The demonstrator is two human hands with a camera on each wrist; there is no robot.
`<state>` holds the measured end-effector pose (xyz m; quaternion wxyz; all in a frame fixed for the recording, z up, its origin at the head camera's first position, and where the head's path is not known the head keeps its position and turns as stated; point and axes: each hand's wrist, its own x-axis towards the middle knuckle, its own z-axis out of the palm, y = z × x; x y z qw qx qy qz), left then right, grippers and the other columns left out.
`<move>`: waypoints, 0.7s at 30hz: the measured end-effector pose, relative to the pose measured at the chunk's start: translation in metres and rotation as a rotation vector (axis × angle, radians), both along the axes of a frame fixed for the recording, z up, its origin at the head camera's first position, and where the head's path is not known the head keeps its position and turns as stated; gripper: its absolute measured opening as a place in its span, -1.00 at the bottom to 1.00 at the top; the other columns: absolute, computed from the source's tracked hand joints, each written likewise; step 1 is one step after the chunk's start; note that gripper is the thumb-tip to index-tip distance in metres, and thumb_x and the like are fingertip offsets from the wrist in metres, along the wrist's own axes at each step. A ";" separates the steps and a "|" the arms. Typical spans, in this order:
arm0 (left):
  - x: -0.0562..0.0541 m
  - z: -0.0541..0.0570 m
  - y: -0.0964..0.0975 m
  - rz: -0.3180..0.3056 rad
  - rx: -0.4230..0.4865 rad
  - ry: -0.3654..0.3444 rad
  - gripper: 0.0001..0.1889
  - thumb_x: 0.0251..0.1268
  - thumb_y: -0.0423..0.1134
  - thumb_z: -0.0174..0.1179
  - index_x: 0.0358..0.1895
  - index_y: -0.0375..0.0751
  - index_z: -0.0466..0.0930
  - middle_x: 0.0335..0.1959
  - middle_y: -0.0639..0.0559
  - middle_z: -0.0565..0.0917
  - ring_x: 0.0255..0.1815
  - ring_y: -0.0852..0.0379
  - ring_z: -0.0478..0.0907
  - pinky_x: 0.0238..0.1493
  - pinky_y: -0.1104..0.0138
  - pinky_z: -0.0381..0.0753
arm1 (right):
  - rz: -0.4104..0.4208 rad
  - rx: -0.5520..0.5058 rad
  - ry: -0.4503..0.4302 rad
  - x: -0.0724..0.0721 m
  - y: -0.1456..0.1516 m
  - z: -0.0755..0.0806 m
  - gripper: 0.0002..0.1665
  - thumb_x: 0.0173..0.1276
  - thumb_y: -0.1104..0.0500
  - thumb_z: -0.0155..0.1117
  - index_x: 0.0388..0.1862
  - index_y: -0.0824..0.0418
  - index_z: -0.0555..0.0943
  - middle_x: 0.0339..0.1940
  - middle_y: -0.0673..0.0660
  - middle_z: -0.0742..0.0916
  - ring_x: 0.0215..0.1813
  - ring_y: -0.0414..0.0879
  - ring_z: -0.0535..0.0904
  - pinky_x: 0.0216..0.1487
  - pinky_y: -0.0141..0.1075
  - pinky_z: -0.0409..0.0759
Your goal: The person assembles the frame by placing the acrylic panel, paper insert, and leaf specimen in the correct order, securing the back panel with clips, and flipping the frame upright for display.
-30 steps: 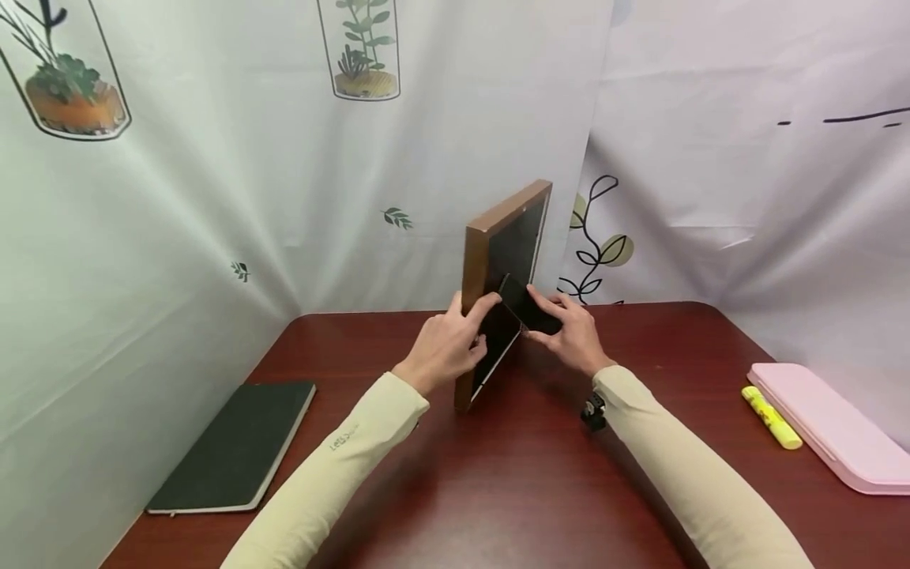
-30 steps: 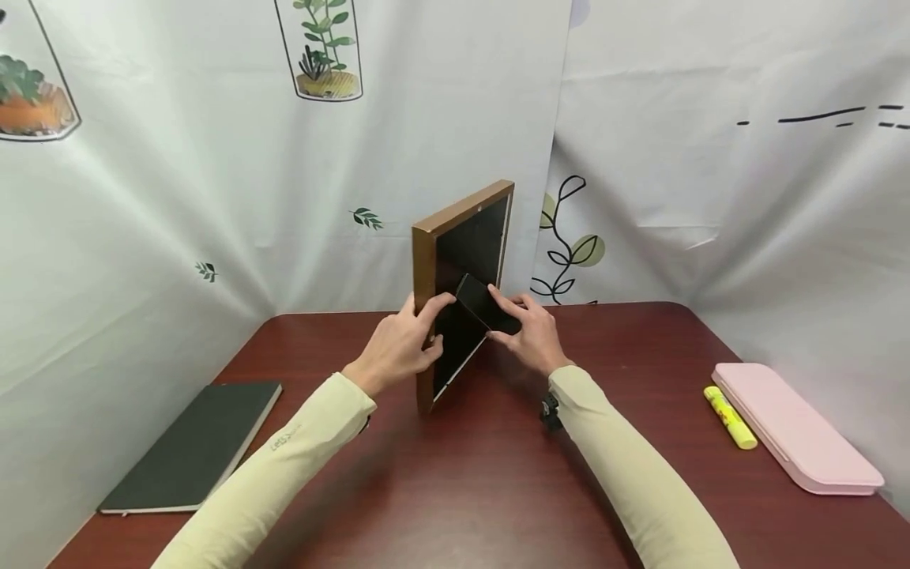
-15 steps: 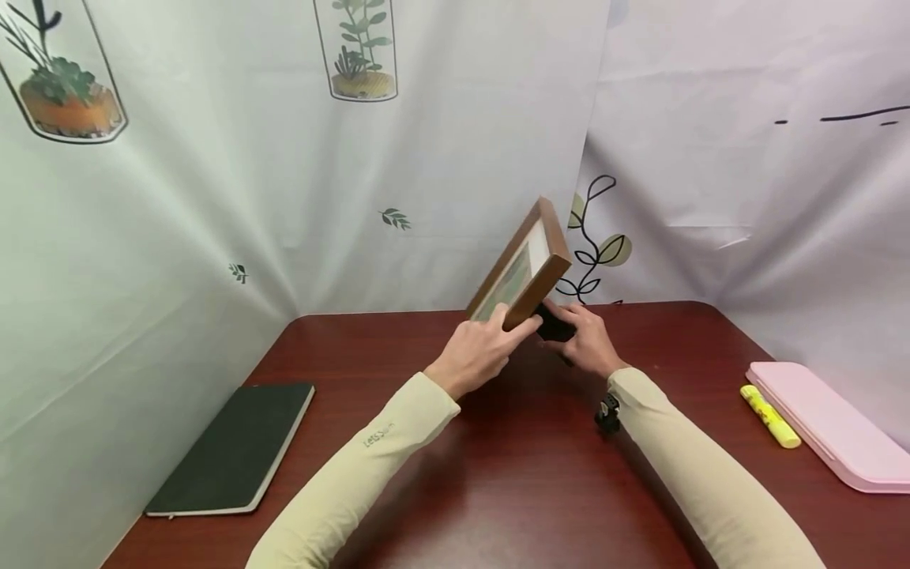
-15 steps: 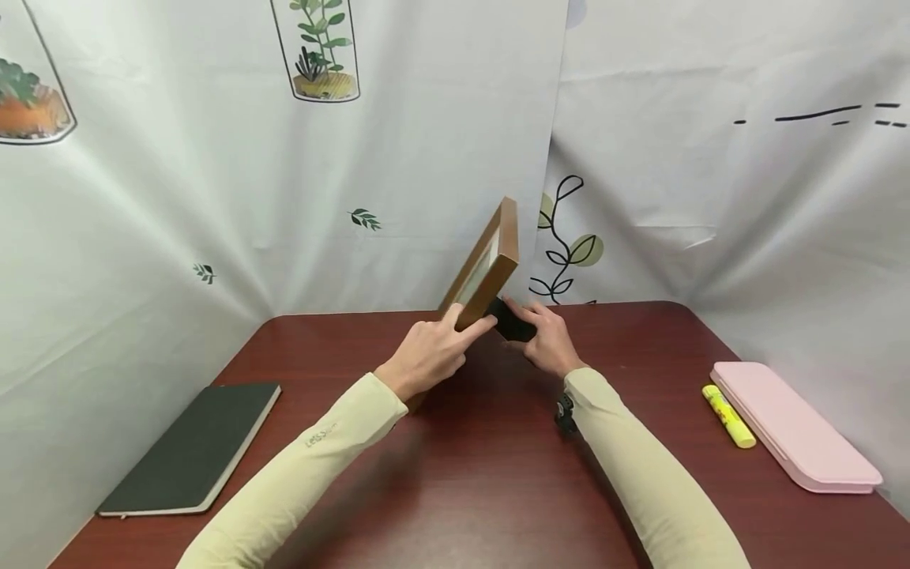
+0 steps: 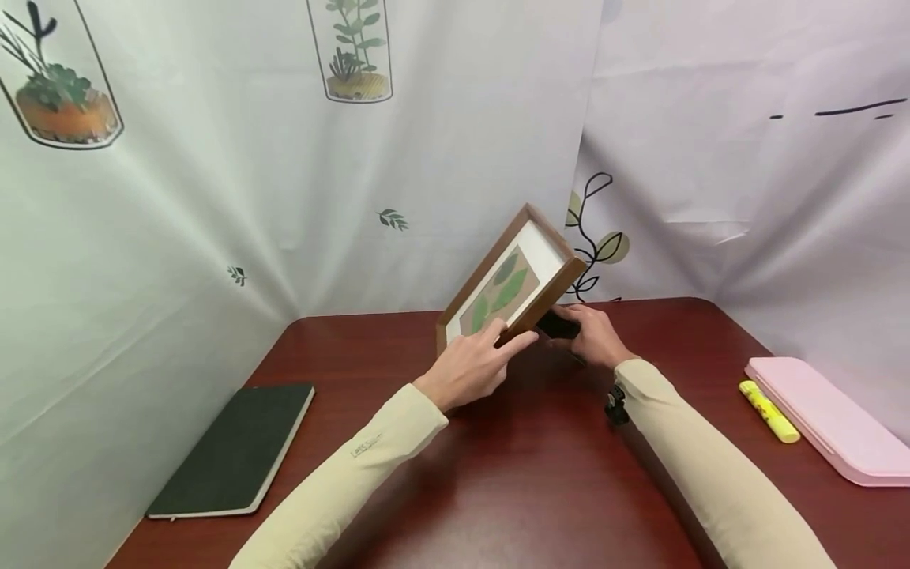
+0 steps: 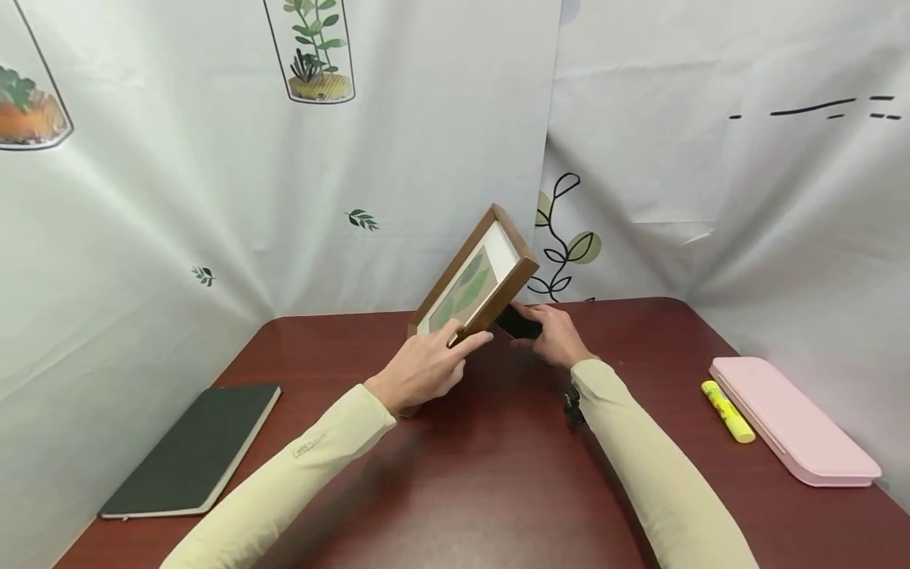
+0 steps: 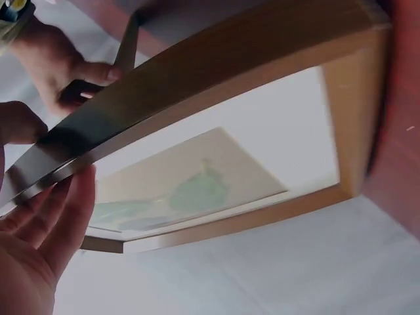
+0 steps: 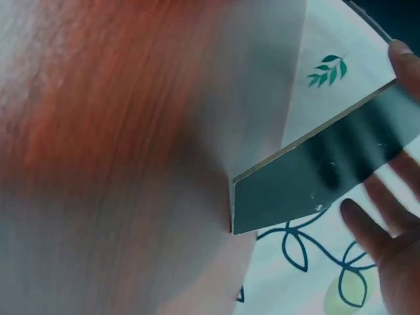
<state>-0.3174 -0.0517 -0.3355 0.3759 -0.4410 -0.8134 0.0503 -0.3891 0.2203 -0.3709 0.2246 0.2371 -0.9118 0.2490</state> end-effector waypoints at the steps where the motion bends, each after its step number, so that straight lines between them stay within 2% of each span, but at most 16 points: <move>1: 0.001 -0.003 -0.003 -0.022 0.012 -0.027 -0.42 0.30 -0.30 0.11 0.41 0.13 0.36 -0.08 -0.05 0.57 -0.54 0.17 0.48 -0.69 0.41 0.39 | -0.012 0.014 -0.018 0.001 0.001 0.000 -0.16 0.08 0.14 0.62 0.37 0.23 0.53 0.20 0.34 0.69 0.16 0.25 0.64 0.11 0.11 0.60; 5: 0.003 -0.012 -0.016 -0.067 0.041 -0.128 -0.41 0.33 -0.35 0.10 0.42 0.08 0.34 -0.09 0.00 0.60 -0.54 0.20 0.51 -0.63 0.42 0.40 | -0.021 0.058 -0.080 0.010 0.003 0.004 -0.16 0.20 0.19 0.52 0.46 0.20 0.44 0.27 0.33 0.66 0.19 0.24 0.63 0.11 0.10 0.60; 9: 0.005 -0.019 -0.027 -0.060 0.038 -0.227 -0.38 0.34 -0.35 0.13 0.45 0.09 0.30 -0.17 0.05 0.59 -0.55 0.21 0.43 -0.59 0.44 0.40 | 0.000 -0.013 -0.126 0.025 -0.001 0.012 -0.29 0.32 0.21 0.41 0.44 0.19 0.46 0.31 0.30 0.64 0.24 0.24 0.63 0.16 0.14 0.59; 12: 0.006 -0.022 -0.031 -0.056 0.041 -0.267 -0.35 0.34 -0.34 0.18 0.48 0.11 0.28 -0.22 0.08 0.58 -0.53 0.23 0.39 -0.55 0.46 0.38 | 0.000 -0.147 -0.108 0.039 -0.009 0.022 -0.48 0.39 0.19 0.34 0.33 0.20 0.57 0.21 0.27 0.71 0.16 0.19 0.69 0.13 0.06 0.64; 15: 0.007 -0.023 -0.029 -0.054 0.054 -0.265 -0.34 0.33 -0.35 0.19 0.48 0.12 0.27 -0.27 0.10 0.56 -0.59 0.25 0.34 -0.55 0.48 0.34 | -0.023 -0.334 -0.032 0.052 -0.019 0.036 -0.67 0.48 0.17 0.23 0.16 0.24 0.64 -0.03 0.28 0.79 -0.07 0.06 0.77 -0.05 -0.20 0.72; 18: 0.007 -0.022 -0.022 -0.048 0.048 -0.222 -0.34 0.31 -0.38 0.14 0.48 0.08 0.28 -0.31 0.06 0.55 -0.67 0.23 0.29 -0.62 0.46 0.32 | -0.026 -0.567 0.040 0.064 -0.031 0.050 -0.68 0.56 0.14 0.09 0.11 0.32 0.58 -0.23 0.35 0.77 -0.31 -0.14 0.73 -0.25 -0.41 0.68; 20: 0.009 -0.022 -0.016 -0.032 0.031 -0.188 -0.33 0.29 -0.38 0.13 0.48 0.06 0.28 -0.31 0.04 0.54 -0.70 0.22 0.28 -0.66 0.46 0.30 | -0.014 -0.702 0.058 0.076 -0.041 0.060 -0.65 0.60 0.16 0.01 0.16 0.39 0.50 -0.26 0.42 0.73 -0.41 -0.19 0.70 -0.35 -0.43 0.67; 21: 0.011 -0.022 -0.012 -0.018 0.021 -0.172 -0.32 0.28 -0.38 0.13 0.48 0.05 0.27 -0.30 0.03 0.54 -0.72 0.22 0.26 -0.68 0.45 0.30 | -0.005 -0.747 0.073 0.078 -0.044 0.061 -0.63 0.60 0.17 -0.01 0.21 0.40 0.44 -0.26 0.43 0.71 -0.45 -0.24 0.68 -0.39 -0.43 0.66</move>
